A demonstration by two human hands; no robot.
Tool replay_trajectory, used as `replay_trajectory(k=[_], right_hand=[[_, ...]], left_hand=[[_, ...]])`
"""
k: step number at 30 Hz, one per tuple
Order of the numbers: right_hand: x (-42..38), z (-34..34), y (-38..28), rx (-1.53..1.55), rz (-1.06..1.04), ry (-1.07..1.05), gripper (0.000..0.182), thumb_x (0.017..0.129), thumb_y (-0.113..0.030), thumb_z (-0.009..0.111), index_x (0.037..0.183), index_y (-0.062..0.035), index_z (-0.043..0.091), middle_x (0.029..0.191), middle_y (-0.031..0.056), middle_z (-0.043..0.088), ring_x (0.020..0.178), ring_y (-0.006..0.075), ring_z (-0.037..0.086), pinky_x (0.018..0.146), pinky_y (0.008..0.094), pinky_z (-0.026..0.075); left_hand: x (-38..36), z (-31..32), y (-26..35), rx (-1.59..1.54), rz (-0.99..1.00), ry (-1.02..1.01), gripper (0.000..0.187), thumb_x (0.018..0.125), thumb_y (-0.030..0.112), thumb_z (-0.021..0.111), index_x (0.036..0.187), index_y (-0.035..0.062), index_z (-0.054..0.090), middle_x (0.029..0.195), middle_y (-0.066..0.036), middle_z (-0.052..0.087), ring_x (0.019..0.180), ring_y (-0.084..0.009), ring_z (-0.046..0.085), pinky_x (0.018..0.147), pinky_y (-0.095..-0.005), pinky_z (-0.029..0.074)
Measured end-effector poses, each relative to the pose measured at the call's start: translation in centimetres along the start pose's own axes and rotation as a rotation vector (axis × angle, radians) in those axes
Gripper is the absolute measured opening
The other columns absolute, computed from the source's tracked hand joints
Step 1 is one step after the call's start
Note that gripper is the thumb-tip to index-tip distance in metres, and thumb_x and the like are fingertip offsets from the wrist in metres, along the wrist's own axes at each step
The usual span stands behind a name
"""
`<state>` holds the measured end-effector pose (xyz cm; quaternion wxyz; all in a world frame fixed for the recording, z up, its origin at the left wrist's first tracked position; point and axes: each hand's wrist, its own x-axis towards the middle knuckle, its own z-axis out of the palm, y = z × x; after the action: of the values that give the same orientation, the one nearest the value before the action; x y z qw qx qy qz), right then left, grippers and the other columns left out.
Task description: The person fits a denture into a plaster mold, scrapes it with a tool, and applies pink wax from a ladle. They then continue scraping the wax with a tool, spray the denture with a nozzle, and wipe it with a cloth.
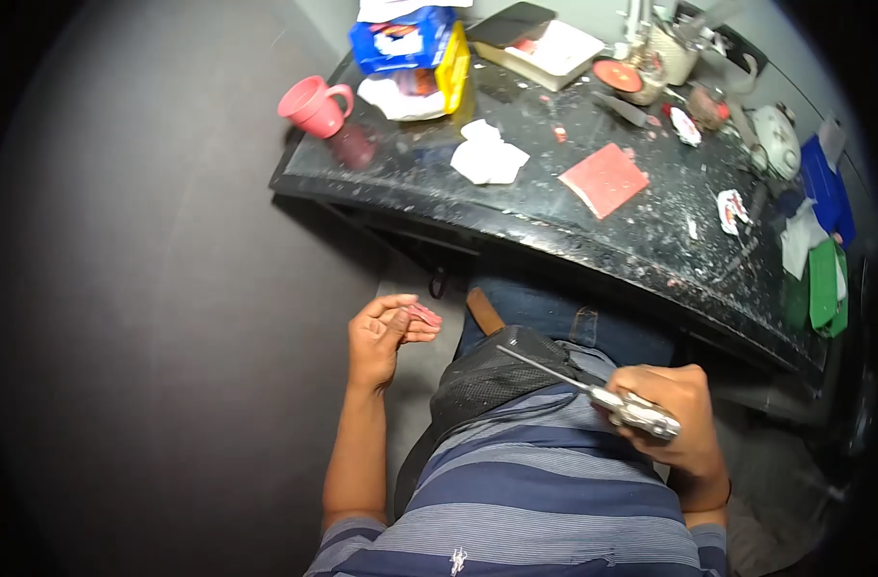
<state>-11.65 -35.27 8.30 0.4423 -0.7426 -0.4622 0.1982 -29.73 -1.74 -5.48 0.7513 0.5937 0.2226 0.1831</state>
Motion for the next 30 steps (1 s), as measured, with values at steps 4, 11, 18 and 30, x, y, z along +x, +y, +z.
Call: replay_trajectory(k=[4, 11, 18, 30], right_hand=[[3.9, 2.1, -0.9, 0.003, -0.020, -0.126, 0.023, 0.077, -0.007, 0.085, 0.094, -0.0043, 0.070, 0.081, 0.0134, 0.070, 0.064, 0.0336, 0.067, 0.059, 0.0360, 0.053], [5.0, 3.4, 0.0, -0.119, -0.035, -0.169, 0.027, 0.075, -0.008, 0.087, 0.097, -0.0057, 0.072, 0.079, 0.0150, 0.070, 0.067, 0.0356, 0.070, 0.058, 0.0398, 0.054], [4.9, 3.5, 0.6, -0.105, -0.024, -0.169, 0.027, 0.075, -0.009, 0.088, 0.097, -0.0058, 0.073, 0.078, 0.0148, 0.071, 0.067, 0.0363, 0.071, 0.058, 0.0408, 0.054], [5.4, 3.9, 0.2, -0.044, -0.079, -0.177, 0.021, 0.078, -0.011, 0.086, 0.092, -0.0069, 0.071, 0.076, 0.0138, 0.069, 0.069, 0.0350, 0.070, 0.060, 0.0419, 0.055]], left_hand=[[-2.9, -1.1, -1.9, -0.007, 0.011, 0.142, 0.029, 0.108, 0.016, 0.066, 0.127, -0.0066, 0.065, 0.102, -0.026, 0.077, 0.091, -0.0322, 0.079, 0.081, -0.0418, 0.068], [-4.8, -2.3, -3.8, -0.195, 0.004, 0.120, 0.031, 0.111, 0.016, 0.059, 0.130, -0.0077, 0.064, 0.105, -0.027, 0.076, 0.091, -0.0323, 0.079, 0.082, -0.0424, 0.068], [-4.1, -1.6, -3.2, -0.319, -0.130, 0.166, 0.029, 0.112, 0.017, 0.057, 0.131, -0.0050, 0.061, 0.108, -0.025, 0.075, 0.084, -0.0309, 0.079, 0.074, -0.0384, 0.069], [-3.5, -1.2, -3.2, -0.357, -0.192, 0.166, 0.036, 0.111, 0.009, 0.053, 0.144, -0.0031, 0.054, 0.124, -0.028, 0.069, 0.097, -0.0381, 0.078, 0.081, -0.0446, 0.070]])
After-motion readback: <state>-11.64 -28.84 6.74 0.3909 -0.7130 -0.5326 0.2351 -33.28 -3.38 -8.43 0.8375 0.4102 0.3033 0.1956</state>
